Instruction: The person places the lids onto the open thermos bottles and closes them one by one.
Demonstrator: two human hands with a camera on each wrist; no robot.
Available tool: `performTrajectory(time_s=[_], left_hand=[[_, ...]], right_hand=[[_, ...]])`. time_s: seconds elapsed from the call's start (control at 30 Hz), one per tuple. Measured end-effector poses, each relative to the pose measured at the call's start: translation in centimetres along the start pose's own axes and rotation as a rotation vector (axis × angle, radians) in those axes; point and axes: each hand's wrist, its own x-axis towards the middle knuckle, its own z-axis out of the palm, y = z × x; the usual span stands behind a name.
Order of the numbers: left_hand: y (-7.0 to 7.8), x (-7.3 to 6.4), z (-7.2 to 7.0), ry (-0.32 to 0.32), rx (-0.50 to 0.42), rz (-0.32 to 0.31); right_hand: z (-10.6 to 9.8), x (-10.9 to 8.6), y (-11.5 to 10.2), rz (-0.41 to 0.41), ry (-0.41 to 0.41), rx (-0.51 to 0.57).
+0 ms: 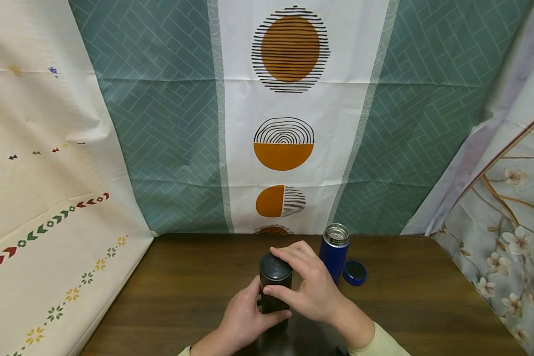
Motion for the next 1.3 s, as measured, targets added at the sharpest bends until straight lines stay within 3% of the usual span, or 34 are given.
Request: performTrajectory(time_s=[0.1, 0.13, 0.23, 0.53, 1.0, 1.3], left_hand=[[0.0, 0.1, -0.1, -0.019, -0.011, -0.025], [0.7, 0.1, -0.4, -0.038, -0.01, -0.07], [0.9, 0.3, -0.7, -0.074, -0.024, -0.089], [0.4, 0.6, -1.0, -0.208, -0.163, -0.066], [0.1, 0.5, -1.7, -0.303, -0.211, -0.039], [-0.1, 0.7, -1.8, -0.328, -0.224, -0.042]], right_hand=[[-0.5, 0.1, 0.5, -0.002, -0.051, 0.028], [-0.7, 0.1, 0.6, 0.0, -0.07, 0.045], [-1.1, 0.1, 1.0, 0.001, -0.132, 0.119], [-1.8, 0.2, 2.1, -0.102, -0.256, 0.326], [-2.5, 0.5, 2.9, -0.139, -0.316, 0.406], [-2.1, 0.3, 3.1, -0.154, -0.266, 0.407]])
